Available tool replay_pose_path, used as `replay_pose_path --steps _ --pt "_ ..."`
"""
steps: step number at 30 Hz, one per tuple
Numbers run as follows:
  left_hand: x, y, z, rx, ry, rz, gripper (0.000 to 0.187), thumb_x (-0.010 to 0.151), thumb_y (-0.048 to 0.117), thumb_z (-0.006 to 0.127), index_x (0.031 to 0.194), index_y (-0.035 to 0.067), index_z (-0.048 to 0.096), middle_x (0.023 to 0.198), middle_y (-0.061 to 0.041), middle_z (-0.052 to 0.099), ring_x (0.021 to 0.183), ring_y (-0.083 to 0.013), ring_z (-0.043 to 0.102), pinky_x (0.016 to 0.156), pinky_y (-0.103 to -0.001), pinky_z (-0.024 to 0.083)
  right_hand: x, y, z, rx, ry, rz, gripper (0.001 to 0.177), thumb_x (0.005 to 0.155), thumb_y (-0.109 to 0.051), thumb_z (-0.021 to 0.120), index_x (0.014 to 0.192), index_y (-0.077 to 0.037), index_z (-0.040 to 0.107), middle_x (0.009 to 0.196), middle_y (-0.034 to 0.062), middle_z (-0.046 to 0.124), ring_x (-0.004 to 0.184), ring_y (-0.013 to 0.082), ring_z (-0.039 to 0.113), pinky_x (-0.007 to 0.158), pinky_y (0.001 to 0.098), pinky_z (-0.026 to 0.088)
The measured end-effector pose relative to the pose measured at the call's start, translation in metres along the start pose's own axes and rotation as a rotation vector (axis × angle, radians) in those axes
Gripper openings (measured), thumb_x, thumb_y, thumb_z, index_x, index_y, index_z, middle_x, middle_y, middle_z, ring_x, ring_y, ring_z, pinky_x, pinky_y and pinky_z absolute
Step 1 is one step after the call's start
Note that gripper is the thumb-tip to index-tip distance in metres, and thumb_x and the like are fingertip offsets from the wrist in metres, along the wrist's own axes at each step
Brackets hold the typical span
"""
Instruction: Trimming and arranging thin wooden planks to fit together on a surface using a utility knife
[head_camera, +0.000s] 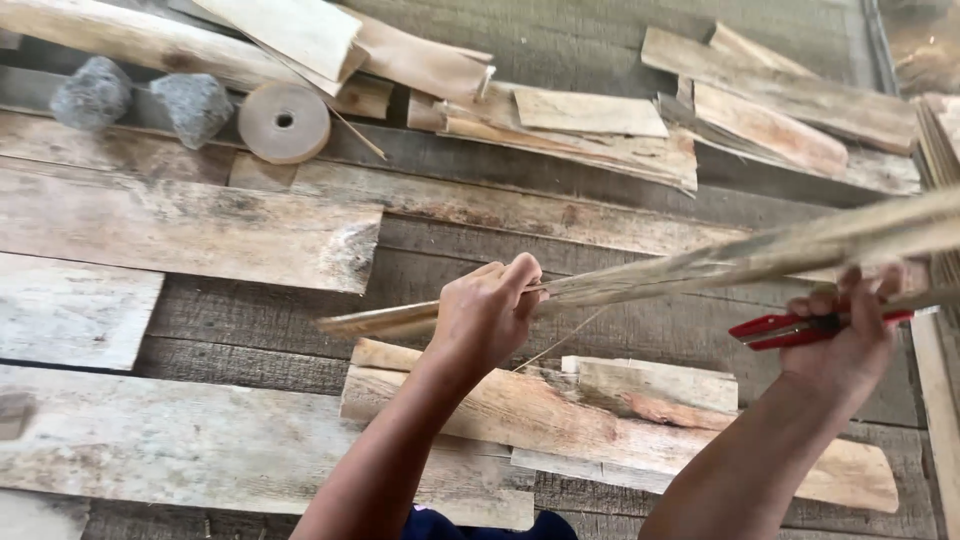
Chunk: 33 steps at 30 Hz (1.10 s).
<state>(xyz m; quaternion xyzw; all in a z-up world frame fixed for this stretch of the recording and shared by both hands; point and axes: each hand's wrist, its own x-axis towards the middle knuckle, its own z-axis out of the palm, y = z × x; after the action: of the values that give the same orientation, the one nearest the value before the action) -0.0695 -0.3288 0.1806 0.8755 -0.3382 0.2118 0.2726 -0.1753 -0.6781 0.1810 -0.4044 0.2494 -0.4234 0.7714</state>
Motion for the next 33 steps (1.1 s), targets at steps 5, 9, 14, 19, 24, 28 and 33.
replay_pose_path --steps 5,9,14,19,24,28,33 --pt "-0.005 0.022 -0.034 -0.366 0.212 -0.186 0.019 0.089 0.026 0.07 0.086 0.02 0.052 0.078 -0.005 0.07 0.076 -0.0295 0.07 0.064 -0.04 0.055 -0.043 -0.014 0.076 -0.077 -0.41 -0.047 0.057 0.1 -0.052 0.061 0.15 -0.029 0.049 0.12 -0.0045 0.077 0.057 0.001 0.062 0.051 0.0158 0.051" --pt "-0.006 0.039 -0.039 -0.626 0.357 -0.124 0.014 0.094 0.003 0.067 0.093 0.004 0.054 0.079 -0.009 0.068 0.056 -0.0127 0.057 0.04 -0.022 0.049 -0.121 -0.014 0.12 -0.363 -0.336 -0.192 0.046 0.1 -0.015 0.066 0.143 -0.012 0.05 0.111 -0.0017 0.063 0.062 0.0032 0.052 0.051 0.0189 0.049" --pt "0.001 0.084 -0.044 -0.731 0.423 -0.158 0.036 0.093 -0.004 0.066 0.127 0.008 0.063 0.101 -0.008 0.069 0.087 -0.0148 0.064 0.071 -0.022 0.06 -0.196 -0.012 0.142 -0.585 -0.458 -0.569 0.08 0.081 0.004 0.08 0.151 -0.003 0.04 0.115 0.0154 0.055 0.063 0.0086 0.042 0.039 0.0223 0.037" --pt "0.001 0.126 -0.071 -2.007 -0.135 -0.545 0.014 0.109 0.015 0.037 0.116 0.004 0.043 0.108 -0.013 0.051 0.084 -0.0162 0.053 0.07 -0.026 0.052 -0.225 -0.044 0.153 -1.032 -0.415 -0.966 0.069 0.084 -0.015 0.079 0.145 0.002 0.053 0.106 0.0229 0.063 0.066 0.028 0.069 0.04 0.0328 0.059" --pt "-0.021 0.099 -0.17 -1.095 -0.05 0.075 0.103 0.081 0.006 0.053 0.157 0.008 -0.015 0.169 -0.019 -0.02 0.158 -0.0367 -0.009 0.127 -0.055 -0.003 -0.16 -0.006 0.103 -1.035 -0.169 -1.078 0.014 0.094 0.0 0.079 0.092 0.0 0.065 0.09 0.009 0.06 0.053 0.0114 0.047 0.036 0.0261 0.045" --pt "-0.064 0.051 -0.225 -1.396 0.417 0.364 0.111 0.087 0.038 0.074 0.162 0.025 -0.008 0.176 -0.01 -0.018 0.167 -0.045 -0.007 0.138 -0.072 0.003 -0.11 0.026 0.056 -1.111 0.04 -1.339 0.02 0.094 0.003 0.091 0.1 0.001 0.072 0.101 0.0131 0.062 0.062 0.011 0.054 0.036 0.0243 0.05" --pt "-0.112 -0.012 -0.225 -1.714 0.613 0.245 0.128 0.064 0.061 0.09 0.161 0.024 0.016 0.169 -0.01 0.02 0.154 -0.0341 0.025 0.128 -0.058 0.027 -0.053 0.084 -0.032 -1.239 0.214 -1.411 0.019 0.097 -0.004 0.096 0.094 -0.005 0.077 0.101 0.0069 0.061 0.067 0.0081 0.05 0.042 0.0193 0.046"
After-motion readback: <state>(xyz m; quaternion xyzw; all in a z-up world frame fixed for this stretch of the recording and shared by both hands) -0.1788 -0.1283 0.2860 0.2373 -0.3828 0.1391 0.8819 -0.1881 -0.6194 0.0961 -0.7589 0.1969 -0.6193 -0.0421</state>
